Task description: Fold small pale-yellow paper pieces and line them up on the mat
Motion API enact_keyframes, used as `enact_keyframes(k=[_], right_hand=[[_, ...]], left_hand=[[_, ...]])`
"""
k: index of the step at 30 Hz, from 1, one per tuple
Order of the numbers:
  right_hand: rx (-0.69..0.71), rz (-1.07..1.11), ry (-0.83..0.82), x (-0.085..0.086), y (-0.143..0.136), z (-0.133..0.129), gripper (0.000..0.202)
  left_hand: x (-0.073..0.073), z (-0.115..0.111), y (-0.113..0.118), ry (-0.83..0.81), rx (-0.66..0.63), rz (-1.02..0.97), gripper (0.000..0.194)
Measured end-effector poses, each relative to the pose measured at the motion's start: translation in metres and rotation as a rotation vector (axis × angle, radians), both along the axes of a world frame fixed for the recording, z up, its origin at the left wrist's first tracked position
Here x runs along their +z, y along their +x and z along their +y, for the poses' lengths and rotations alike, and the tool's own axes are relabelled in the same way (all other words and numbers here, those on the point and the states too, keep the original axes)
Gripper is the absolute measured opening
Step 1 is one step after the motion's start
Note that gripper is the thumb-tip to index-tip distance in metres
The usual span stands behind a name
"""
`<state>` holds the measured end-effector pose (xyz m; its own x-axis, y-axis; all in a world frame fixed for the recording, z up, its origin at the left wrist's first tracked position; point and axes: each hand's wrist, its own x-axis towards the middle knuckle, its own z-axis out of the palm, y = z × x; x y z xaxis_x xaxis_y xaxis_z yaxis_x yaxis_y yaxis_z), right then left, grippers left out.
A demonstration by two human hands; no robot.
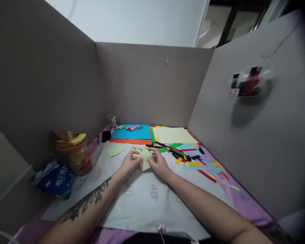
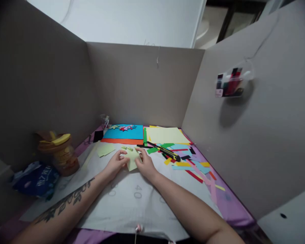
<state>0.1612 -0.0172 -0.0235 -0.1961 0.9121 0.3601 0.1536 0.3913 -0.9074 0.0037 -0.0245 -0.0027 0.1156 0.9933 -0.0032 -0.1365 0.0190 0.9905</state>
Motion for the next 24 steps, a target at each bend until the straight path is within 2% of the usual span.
enact_keyframes(k=[4, 8, 10, 12, 15, 17, 24], right_hand=[[0.091, -0.048, 0.043, 0.004, 0.011, -0.001, 0.049], [0.114, -0.252, 0.248, 0.014, 0.021, -0.003, 0.064], [0.122, -0.300, 0.329, 0.016, 0.024, -0.003, 0.060], [0.095, -0.274, 0.359, 0.018, 0.025, -0.002, 0.042], [0.010, -0.183, 0.299, 0.018, 0.023, 0.001, 0.013], [-0.036, -0.115, 0.218, 0.018, 0.021, 0.004, 0.006], [0.014, 0.208, -0.113, 0.011, 0.015, 0.011, 0.023]], left_hand=[[0.007, -0.001, -0.004, 0.031, 0.037, 0.028, 0.033], [0.007, 0.002, -0.006, -0.006, 0.105, -0.030, 0.034], [0.004, 0.003, -0.006, -0.020, 0.126, -0.046, 0.035], [0.003, 0.004, -0.006, -0.026, 0.119, -0.055, 0.035], [0.002, 0.003, -0.005, -0.015, 0.077, -0.020, 0.033], [0.003, 0.002, -0.004, 0.008, 0.039, 0.030, 0.030], [-0.001, 0.000, -0.001, 0.059, -0.105, 0.092, 0.030]])
